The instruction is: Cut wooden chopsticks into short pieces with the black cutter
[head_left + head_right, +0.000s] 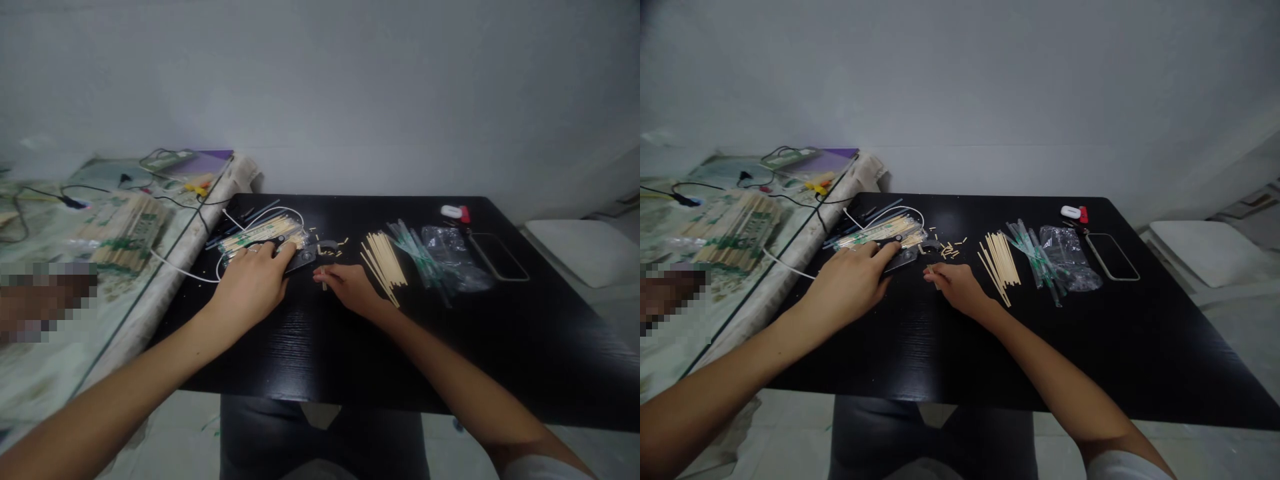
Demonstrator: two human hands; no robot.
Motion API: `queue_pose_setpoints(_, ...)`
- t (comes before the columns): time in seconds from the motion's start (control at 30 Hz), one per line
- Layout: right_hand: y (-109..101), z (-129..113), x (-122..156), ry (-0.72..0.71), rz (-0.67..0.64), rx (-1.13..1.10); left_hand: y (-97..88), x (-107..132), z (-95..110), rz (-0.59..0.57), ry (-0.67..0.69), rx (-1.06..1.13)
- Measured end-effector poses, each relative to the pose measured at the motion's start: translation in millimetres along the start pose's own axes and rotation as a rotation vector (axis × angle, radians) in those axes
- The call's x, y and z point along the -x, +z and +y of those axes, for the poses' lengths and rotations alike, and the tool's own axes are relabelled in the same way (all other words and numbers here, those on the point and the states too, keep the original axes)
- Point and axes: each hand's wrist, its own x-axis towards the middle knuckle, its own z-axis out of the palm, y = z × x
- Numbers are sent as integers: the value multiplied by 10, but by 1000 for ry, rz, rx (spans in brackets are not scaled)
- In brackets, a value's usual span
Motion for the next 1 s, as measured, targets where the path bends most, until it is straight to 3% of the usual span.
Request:
queue_pose_setpoints(0.37, 6, 17, -19, -7, -26, -9, 4, -15, -18, -94, -52, -24)
queue_pose_setpoints(0.53, 18, -7, -19, 4, -16, -13, 32, -37, -57, -78, -36, 6)
queue_pose_setpoints(0.73, -278, -53, -3, -49, -67, 8, 168, -79, -187, -11, -76, 118)
queue_pose_setpoints(0.87, -542, 93, 41, 160, -78, 247, 394, -161, -253, 100, -155, 259)
queue_pose_setpoints(1.0, -561, 237, 127, 403, -135, 404, 700, -279, -119, 175, -112, 552)
